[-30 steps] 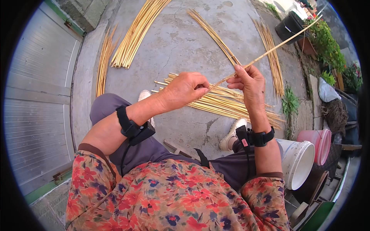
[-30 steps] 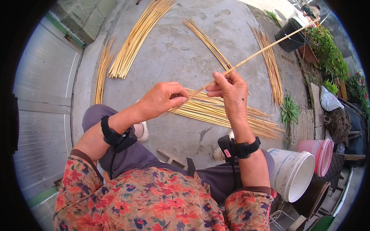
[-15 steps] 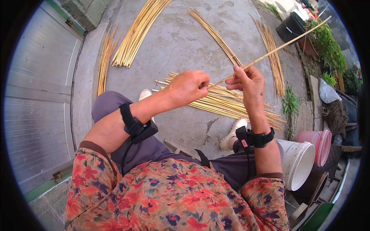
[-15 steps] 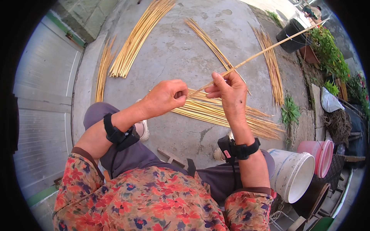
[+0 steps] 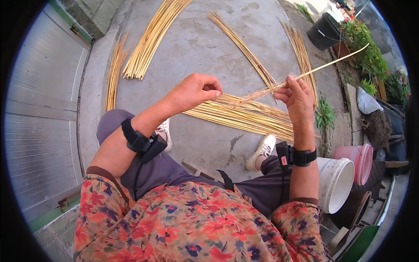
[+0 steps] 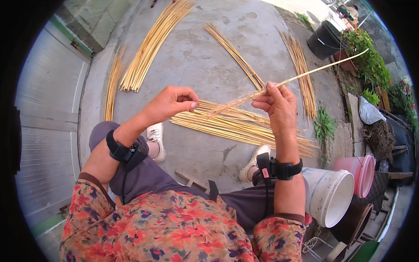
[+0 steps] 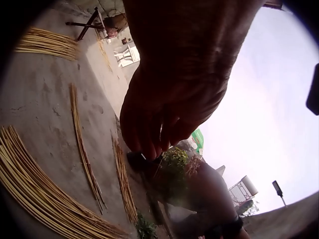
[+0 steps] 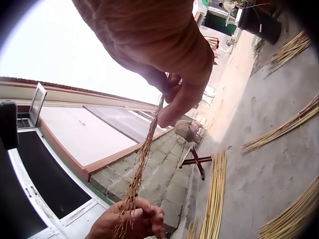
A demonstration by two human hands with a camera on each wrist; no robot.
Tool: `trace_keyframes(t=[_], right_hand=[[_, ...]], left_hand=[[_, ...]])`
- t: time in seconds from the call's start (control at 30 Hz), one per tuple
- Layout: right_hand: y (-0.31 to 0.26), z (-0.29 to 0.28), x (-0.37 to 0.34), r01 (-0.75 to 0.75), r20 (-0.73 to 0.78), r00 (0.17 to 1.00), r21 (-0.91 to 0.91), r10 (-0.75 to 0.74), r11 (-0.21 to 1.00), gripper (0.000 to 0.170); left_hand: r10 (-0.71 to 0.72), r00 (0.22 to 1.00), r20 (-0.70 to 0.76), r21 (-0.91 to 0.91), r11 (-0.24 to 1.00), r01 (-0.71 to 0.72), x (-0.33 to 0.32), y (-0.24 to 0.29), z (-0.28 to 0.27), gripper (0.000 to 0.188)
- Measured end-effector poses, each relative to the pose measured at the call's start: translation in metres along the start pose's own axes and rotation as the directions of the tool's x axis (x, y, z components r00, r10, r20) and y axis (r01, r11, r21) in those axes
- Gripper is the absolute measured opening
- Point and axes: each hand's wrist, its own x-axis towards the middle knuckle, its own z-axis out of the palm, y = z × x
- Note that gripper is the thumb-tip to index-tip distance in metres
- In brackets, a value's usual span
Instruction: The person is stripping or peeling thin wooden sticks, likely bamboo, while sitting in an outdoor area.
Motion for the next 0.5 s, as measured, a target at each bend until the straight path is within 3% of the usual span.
trace_keyframes(t=[0.07,0.2,0.27,0.5], right_hand=[[0.002,0.006,-0.001,-0.015,0.001,1.000,0.001,0.015,1.000,0.019],[0.008,0.022,0.002,-0.054,0.024,0.998,-0.045,0.055,0.998,0.019],[0.013,0.031,0.004,-0.078,0.032,0.996,-0.057,0.080,0.995,0.019],[0.015,0.047,0.010,-0.056,0.101,0.993,-0.075,0.063,0.996,0.022]], left_hand=[[-0.066,0.986,0.152,-0.215,0.972,0.098,-0.001,0.008,0.007,0.024],[-0.079,0.977,0.197,-0.248,0.960,0.127,0.005,0.015,0.015,0.026],[-0.166,0.952,0.258,-0.399,0.879,0.261,0.008,0.017,0.018,0.026],[-0.206,0.917,0.341,-0.440,0.827,0.349,0.020,0.008,0.021,0.022]])
